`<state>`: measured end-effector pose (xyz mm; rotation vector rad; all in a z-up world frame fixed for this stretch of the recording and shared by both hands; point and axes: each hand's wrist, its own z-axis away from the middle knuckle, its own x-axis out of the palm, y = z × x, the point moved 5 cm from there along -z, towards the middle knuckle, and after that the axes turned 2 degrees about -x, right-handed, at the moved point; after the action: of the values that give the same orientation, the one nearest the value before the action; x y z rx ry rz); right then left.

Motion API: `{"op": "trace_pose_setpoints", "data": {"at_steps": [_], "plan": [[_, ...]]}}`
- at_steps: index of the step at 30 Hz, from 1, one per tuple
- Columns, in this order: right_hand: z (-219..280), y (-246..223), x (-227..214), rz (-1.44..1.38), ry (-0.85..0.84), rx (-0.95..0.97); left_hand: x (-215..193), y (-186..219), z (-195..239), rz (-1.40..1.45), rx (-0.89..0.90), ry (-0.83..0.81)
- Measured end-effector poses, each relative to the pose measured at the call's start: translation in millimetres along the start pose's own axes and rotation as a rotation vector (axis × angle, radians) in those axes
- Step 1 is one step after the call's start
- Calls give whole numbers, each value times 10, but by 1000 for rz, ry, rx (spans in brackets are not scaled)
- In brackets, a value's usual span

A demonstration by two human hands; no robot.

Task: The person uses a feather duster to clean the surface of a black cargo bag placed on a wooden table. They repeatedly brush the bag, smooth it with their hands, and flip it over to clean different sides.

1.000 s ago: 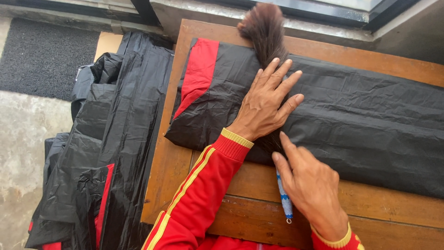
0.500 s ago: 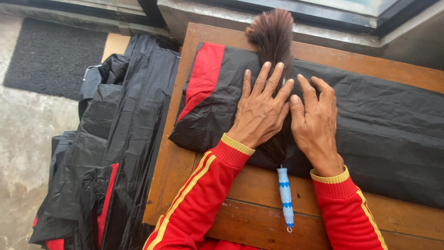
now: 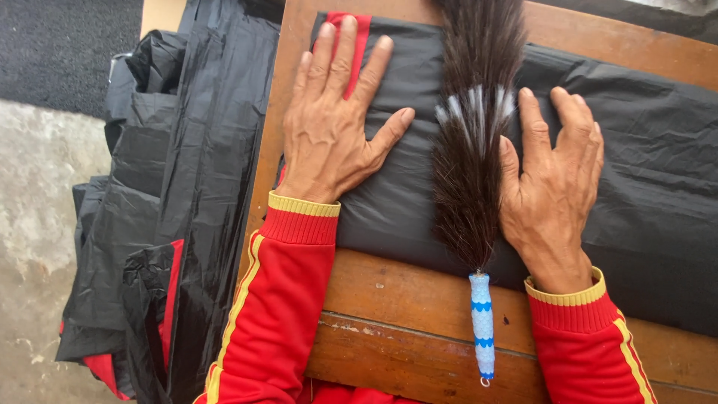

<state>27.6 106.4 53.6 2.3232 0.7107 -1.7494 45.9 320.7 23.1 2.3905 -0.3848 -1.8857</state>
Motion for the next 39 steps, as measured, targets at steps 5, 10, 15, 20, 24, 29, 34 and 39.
{"op": "trace_pose_setpoints", "data": {"at_steps": [5, 10, 15, 20, 24, 29, 34, 39], "plan": [[-17, -1, -10, 1, 4, -4, -22, -22, -26, -25, -75, -8], [-3, 89, -26, 35, -23, 24, -15, -7, 0, 11, -49, 43], [-114, 419, -232, -12, -53, 33, -229, 157, -7, 15, 23, 151], [-113, 660, -150, -8, -82, 97, -678, 823, 219, 37, 41, 224], [-75, 729, -48, -16, -58, 123, -596, 1421, 618, 22, 63, -146], [-36, 740, -26, -10, -7, 121, -363, 1627, 948, 150, 47, -199], [48, 835, 78, 10, -34, 40, -450, 1520, 1048, 970, -65, -165], [10, 712, -41, -55, -1, 77, -134, 1375, 1348, 1795, -779, -470]]}}
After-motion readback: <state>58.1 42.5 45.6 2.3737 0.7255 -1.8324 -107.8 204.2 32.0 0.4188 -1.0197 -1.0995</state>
